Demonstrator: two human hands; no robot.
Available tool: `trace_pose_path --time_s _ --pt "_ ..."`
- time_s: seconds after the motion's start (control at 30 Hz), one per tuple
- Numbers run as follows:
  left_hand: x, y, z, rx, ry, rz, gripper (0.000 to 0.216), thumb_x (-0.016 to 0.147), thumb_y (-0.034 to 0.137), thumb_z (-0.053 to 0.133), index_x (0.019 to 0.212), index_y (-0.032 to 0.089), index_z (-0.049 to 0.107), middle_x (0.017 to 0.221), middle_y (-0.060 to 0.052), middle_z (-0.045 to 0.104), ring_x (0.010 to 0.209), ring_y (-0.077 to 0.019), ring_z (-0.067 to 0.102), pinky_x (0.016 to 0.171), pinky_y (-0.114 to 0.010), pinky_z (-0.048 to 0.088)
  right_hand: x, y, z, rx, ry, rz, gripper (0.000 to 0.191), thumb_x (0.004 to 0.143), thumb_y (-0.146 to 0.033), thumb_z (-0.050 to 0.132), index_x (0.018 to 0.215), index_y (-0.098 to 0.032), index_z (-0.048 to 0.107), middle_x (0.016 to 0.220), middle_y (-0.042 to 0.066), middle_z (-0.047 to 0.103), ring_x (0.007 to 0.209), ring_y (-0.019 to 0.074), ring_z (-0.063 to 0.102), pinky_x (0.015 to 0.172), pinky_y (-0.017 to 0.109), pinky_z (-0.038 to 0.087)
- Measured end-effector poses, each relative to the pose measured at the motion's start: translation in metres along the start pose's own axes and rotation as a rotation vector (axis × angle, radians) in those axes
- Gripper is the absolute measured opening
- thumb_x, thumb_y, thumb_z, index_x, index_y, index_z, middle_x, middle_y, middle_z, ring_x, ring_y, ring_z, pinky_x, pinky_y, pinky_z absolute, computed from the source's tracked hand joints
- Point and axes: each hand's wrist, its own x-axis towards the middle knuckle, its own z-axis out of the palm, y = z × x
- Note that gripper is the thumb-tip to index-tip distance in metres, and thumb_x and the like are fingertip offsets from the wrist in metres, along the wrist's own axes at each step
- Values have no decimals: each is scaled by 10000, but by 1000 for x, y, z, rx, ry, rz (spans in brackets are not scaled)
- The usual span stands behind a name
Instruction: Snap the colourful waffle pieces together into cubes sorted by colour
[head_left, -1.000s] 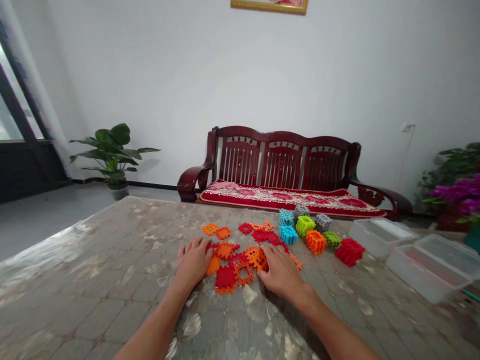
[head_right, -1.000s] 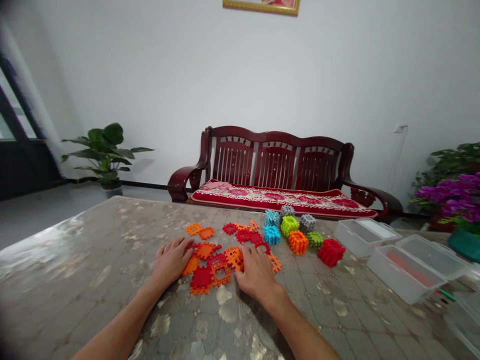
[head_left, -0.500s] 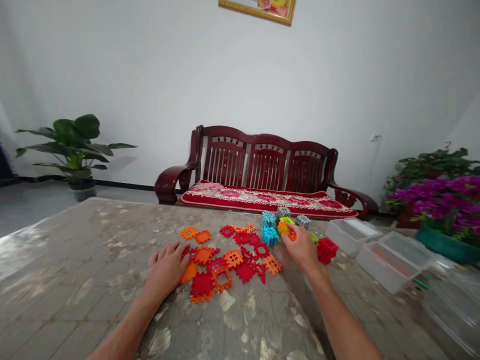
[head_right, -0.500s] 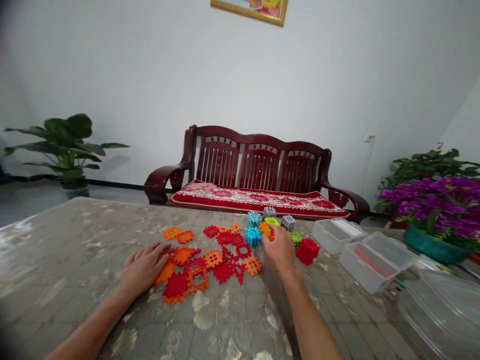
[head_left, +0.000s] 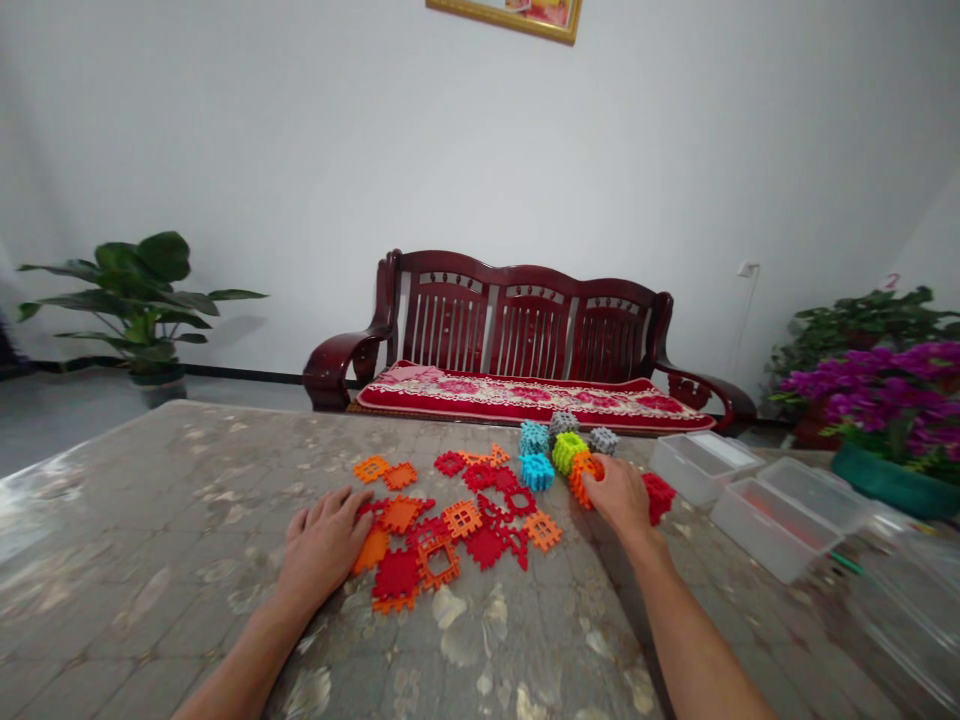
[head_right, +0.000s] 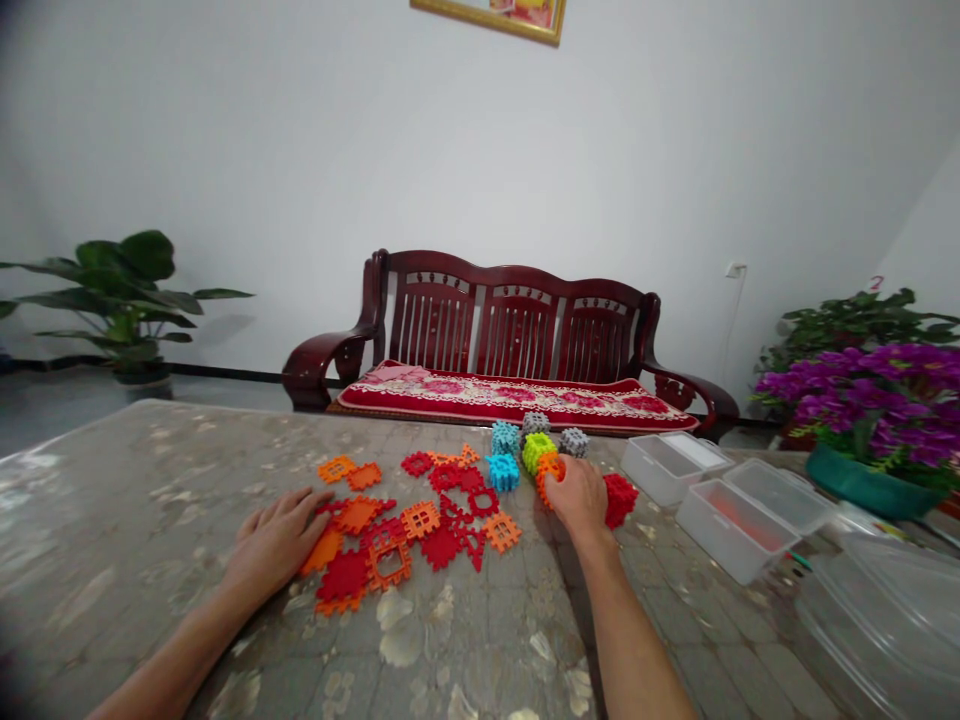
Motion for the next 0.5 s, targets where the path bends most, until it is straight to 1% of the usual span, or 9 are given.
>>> trace_pose_path --time_s 0.3,0.43,0.5 --pt "0 1 -1 3 2 0 449 954 357 348 1312 291 609 1434 -69 558 1364 -245 458 1144 -463 269 -5 -1 -4 -25 -2 14 354 855 -337 530 1135 -209 704 1038 120 713 1002 266 627 860 342 427" --pt "0 1 -2 1 -12 -1 447 957 360 346 1312 290 609 1441 -67 550 1366 -244 456 1145 -459 268 -6 -1 -4 -20 -24 26 354 862 -355 513 1129 -215 700 1071 119 704 1023 272 621 853 346 432" --pt "-1 1 -3 2 -5 7 446 959 358 344 1313 292 607 1442 -67 549 1362 -241 460 1145 -456 267 -6 -1 -4 -9 -42 46 378 859 -367 518 1162 -210 681 1095 125 698 1032 280 625 844 350 440"
